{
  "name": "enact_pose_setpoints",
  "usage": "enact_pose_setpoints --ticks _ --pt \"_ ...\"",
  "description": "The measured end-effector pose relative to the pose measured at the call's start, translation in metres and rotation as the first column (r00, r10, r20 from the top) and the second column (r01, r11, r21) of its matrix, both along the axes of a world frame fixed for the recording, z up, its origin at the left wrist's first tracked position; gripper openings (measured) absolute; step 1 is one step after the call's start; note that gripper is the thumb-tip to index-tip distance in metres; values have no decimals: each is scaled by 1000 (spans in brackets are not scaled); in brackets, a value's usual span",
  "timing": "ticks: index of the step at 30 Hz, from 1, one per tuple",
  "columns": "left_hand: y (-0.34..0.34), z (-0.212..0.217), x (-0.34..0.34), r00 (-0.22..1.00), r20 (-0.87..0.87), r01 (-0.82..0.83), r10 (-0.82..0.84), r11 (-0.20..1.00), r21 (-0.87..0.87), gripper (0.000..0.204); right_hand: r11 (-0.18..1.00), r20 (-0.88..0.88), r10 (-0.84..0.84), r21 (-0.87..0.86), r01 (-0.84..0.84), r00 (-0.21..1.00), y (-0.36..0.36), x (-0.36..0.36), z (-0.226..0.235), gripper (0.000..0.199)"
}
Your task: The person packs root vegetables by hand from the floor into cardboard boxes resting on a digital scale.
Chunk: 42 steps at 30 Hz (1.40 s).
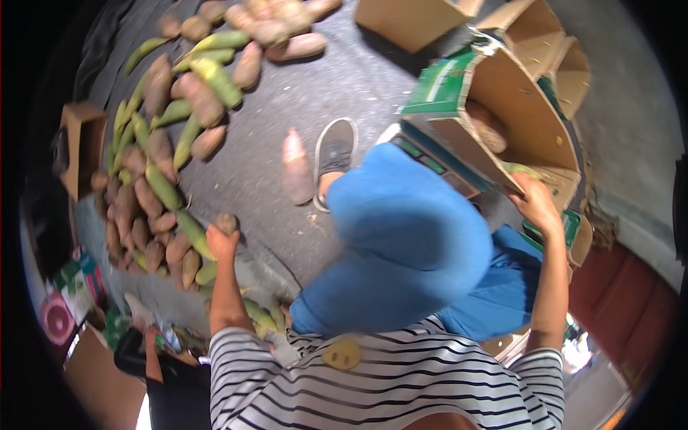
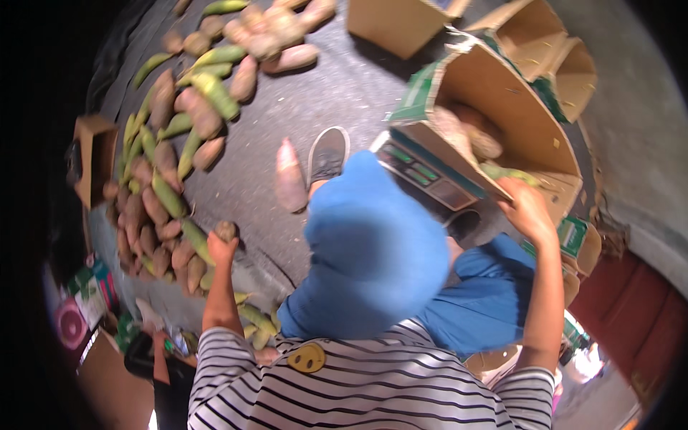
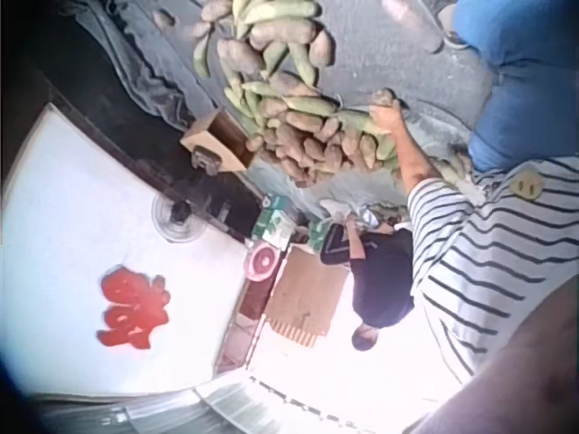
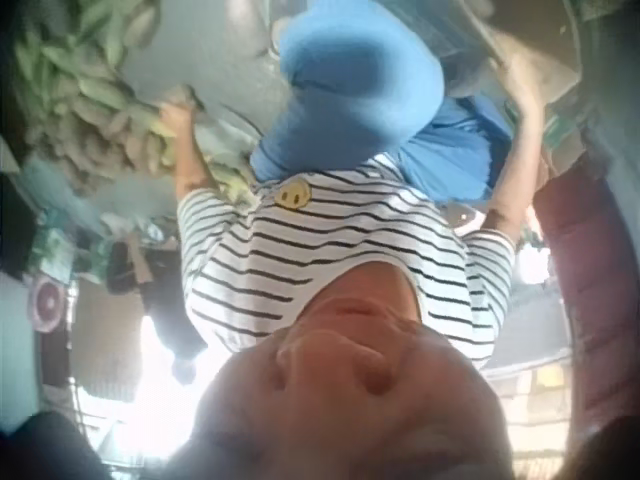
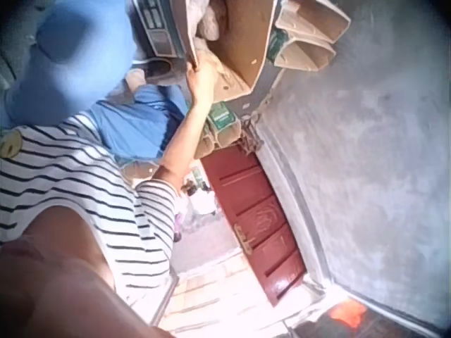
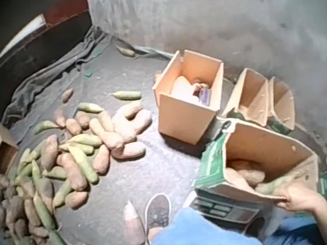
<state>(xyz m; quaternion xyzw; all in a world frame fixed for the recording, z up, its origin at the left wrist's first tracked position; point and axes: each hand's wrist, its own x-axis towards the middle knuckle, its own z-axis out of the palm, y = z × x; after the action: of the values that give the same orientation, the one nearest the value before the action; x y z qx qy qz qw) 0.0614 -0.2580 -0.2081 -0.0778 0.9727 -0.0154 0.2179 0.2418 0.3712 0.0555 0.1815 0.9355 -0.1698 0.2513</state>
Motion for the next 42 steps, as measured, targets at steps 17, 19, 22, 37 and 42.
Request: enact_pose_setpoints --ticks 17,19,22,37,42 --pt "270 163 -37 867 -499 453 13 400 797 68 1000 -95 9 -5 -9 995 8 16 -7 17" --pt "314 218 -41 860 -508 494 54 163 854 63 1000 -95 0 -7 -1 995 8 16 -7 17" --pt "377 273 -35 955 -291 269 -55 -247 931 63 1000 -89 10 -8 -11 996 7 14 -6 17" --pt "231 66 -15 988 31 54 -153 521 852 36 996 -157 75 -29 -80 985 0 10 -3 23" --pt "160 11 2 1000 8 -8 4 761 649 36 999 -105 31 -19 -33 994 -3 6 0 27"
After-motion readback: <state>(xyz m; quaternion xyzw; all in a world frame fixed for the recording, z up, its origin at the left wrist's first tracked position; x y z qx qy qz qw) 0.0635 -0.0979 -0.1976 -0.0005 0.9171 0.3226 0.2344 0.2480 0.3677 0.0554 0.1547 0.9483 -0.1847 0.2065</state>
